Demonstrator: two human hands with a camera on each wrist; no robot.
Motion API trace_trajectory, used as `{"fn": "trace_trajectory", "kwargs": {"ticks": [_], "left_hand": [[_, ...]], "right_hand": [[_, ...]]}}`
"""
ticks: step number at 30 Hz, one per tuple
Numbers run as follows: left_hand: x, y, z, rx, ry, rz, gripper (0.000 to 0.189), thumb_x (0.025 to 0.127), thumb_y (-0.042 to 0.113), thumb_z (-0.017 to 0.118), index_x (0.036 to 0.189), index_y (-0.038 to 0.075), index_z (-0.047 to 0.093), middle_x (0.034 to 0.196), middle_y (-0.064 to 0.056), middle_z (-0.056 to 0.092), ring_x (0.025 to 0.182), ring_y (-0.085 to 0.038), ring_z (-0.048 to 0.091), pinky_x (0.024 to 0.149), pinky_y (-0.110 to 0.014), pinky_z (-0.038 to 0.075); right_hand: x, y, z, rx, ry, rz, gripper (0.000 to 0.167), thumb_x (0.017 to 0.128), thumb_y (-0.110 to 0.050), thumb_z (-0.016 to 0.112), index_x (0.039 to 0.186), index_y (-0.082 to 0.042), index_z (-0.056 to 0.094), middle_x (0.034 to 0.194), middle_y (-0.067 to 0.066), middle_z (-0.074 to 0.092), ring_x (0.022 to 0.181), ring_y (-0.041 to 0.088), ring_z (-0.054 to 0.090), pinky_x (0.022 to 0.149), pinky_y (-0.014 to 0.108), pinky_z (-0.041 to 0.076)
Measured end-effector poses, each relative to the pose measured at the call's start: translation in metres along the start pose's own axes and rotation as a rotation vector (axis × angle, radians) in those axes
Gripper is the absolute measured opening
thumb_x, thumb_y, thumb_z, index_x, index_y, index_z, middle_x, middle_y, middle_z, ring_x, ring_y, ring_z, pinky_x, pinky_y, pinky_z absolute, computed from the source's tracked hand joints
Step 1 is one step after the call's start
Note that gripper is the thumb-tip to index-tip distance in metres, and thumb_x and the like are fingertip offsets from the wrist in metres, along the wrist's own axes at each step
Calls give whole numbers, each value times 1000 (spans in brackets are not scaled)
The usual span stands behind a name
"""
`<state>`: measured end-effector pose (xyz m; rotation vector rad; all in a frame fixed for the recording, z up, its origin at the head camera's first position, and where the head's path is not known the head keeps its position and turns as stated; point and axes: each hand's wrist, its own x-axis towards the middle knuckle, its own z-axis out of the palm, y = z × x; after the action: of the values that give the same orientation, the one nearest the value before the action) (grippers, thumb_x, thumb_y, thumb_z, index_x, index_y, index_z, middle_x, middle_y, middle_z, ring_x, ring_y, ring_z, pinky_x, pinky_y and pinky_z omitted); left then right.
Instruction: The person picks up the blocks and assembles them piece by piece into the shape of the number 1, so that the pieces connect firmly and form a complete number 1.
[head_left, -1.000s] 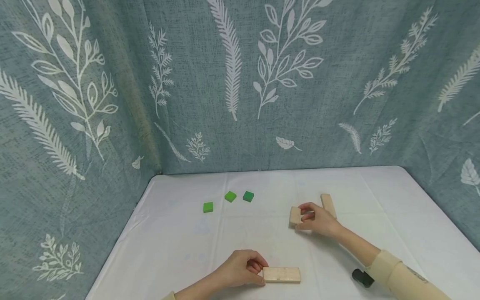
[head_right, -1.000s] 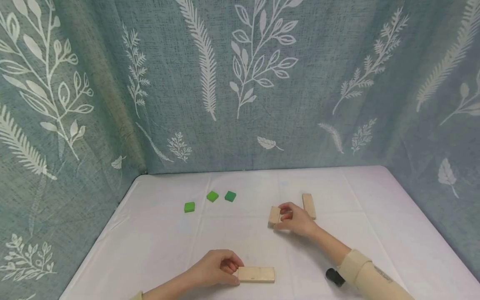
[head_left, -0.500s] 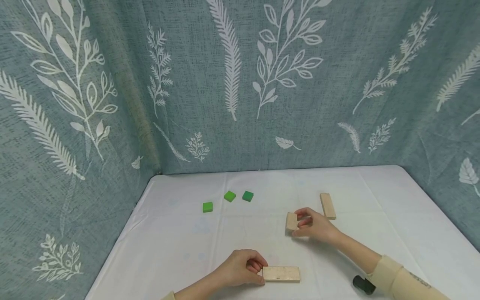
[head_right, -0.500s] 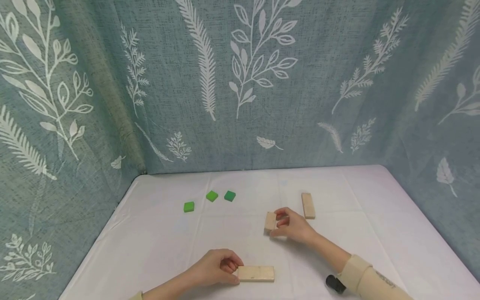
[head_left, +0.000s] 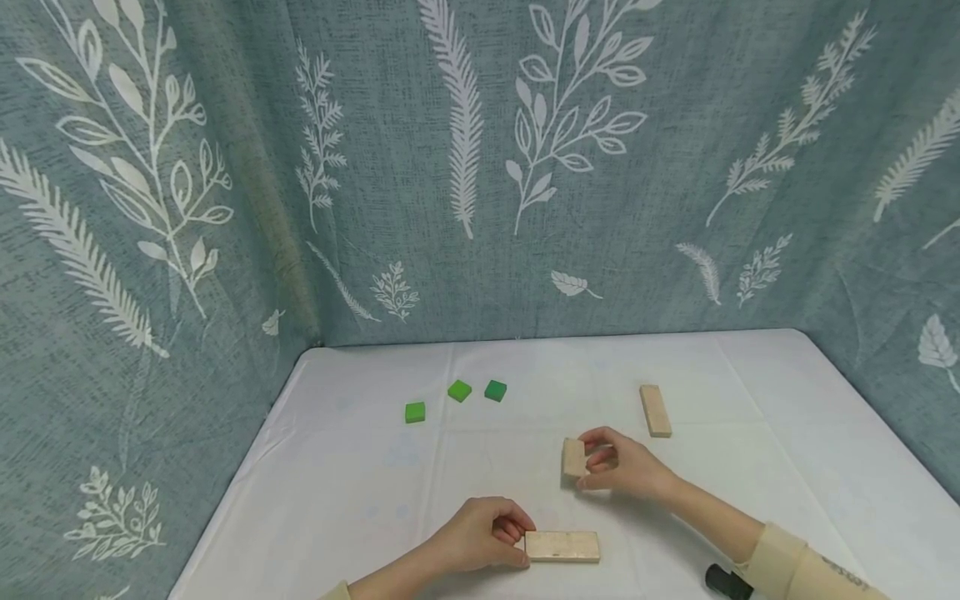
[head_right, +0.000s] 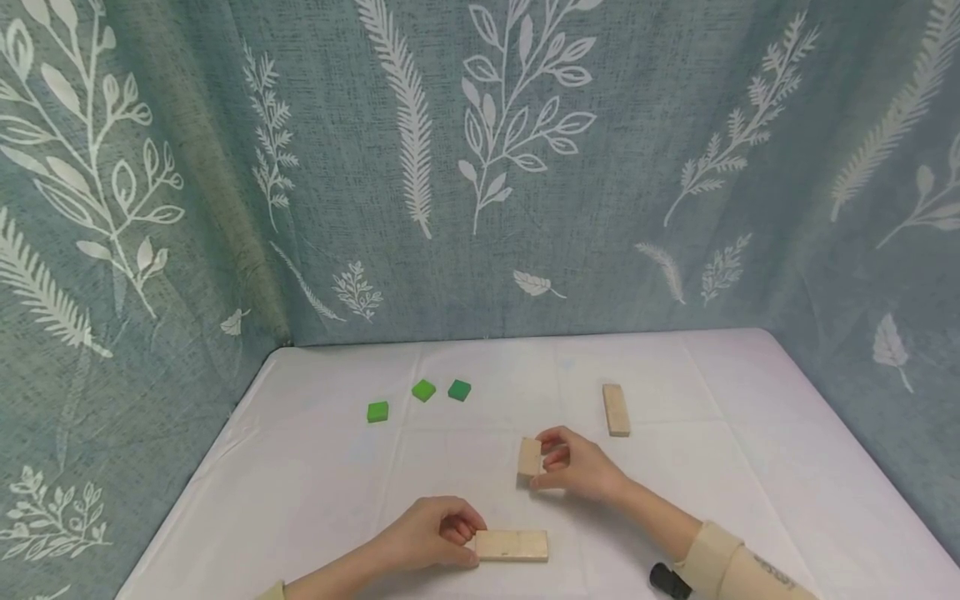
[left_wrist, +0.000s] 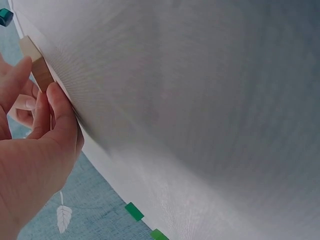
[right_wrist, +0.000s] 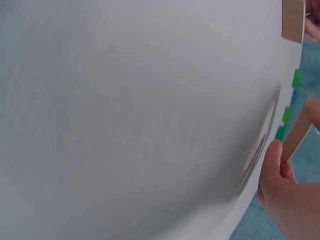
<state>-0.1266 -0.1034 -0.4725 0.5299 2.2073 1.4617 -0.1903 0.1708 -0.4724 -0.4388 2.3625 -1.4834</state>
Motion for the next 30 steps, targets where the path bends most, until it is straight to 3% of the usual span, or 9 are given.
{"fn": "trace_trajectory", "kwargs": {"ticks": [14, 30], "left_hand": [[2, -2, 0, 18, 9, -3, 28, 71, -2, 83, 94, 5, 70, 79, 2, 59, 70, -7, 54, 63, -14, 46], [1, 0, 0, 20, 2, 13, 27, 71, 0, 84, 93, 6, 70, 78, 4, 59, 69, -4, 54, 64, -15, 47]], "right_hand": [[-9, -5, 16, -5, -57, -3, 63, 75, -16, 84, 127, 0, 52, 114, 9, 58, 96, 20, 62, 81, 24, 52], [-17, -6, 24, -34, -133, -102, 58, 75, -15, 84, 122, 2, 54, 108, 7, 57, 89, 14, 56, 77, 22, 51]]}}
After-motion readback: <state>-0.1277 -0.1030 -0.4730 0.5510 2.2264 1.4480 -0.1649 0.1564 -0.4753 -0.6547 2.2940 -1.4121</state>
